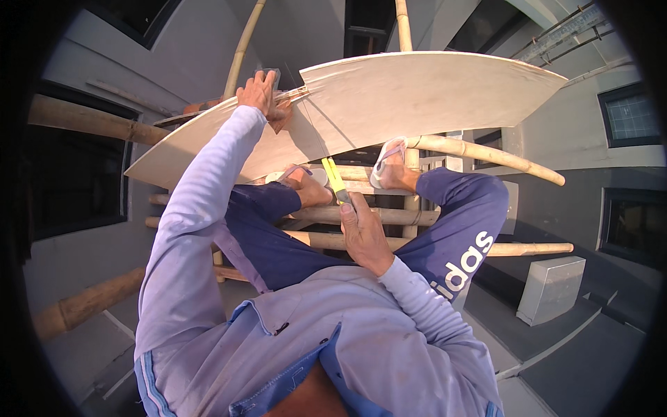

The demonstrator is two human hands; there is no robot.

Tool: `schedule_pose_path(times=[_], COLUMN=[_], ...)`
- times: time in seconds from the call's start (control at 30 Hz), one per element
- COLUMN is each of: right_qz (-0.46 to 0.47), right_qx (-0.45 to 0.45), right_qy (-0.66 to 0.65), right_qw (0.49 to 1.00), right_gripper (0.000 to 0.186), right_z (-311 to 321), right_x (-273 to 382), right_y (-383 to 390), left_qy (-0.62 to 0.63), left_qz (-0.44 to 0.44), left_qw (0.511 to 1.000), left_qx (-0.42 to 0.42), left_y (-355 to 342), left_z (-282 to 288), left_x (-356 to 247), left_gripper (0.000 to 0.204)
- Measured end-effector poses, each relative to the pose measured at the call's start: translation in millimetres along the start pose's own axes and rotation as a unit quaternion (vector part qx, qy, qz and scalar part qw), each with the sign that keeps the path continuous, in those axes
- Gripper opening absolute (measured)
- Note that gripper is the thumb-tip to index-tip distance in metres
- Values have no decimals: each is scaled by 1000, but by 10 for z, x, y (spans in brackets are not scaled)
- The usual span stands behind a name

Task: The person sits on a bamboo structure and uses a hand saw to cut a large, curved piece of light-colored wood. They hold the wood steady with one hand while sawing with the other, periodically adjusting the wood's position to continue the cut.

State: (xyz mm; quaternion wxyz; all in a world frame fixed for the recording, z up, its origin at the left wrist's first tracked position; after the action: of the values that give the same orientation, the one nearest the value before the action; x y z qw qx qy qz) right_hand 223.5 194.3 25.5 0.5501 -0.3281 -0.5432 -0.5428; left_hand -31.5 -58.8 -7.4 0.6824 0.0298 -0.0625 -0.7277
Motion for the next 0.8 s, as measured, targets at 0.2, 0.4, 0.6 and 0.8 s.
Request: schedule_pose_path(times=[0.2, 0.4, 0.6, 0.8], right_qz=[30, 6, 17, -24], right_qx=[-18, -12, -23, -19], right_qy=[57, 63, 112, 125], right_qw=[998, 998, 993, 992], right_gripper=[37, 35, 32, 32], right_z=[-96, -205, -247, -223], right_x=[-6, 26, 149, 249], right_y=[-115, -75, 266, 337], left_qy=[-19, -2, -2, -17], left_qz=[-37, -87, -65, -77], left_qw=[999, 994, 998, 996], left_qx=[-33, -64, 28, -53], left_y=[47, -51, -17, -9], left_z=[-104, -251, -26, -135], left_x=[31, 181, 124, 158], left_gripper=[68, 67, 77, 65])
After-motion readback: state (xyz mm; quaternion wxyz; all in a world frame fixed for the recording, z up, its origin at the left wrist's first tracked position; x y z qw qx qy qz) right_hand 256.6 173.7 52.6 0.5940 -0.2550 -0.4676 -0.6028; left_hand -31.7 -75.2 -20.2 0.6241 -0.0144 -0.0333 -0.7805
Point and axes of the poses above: each hand's wrist, its own y-axis away from the middle knuckle, its own z-axis out of the back of the hand, x = y × z, the point moved 3 cm from there along -y, towards the middle knuckle, and after that the axes turned 1 degree about -z, right-handed, at the moved point
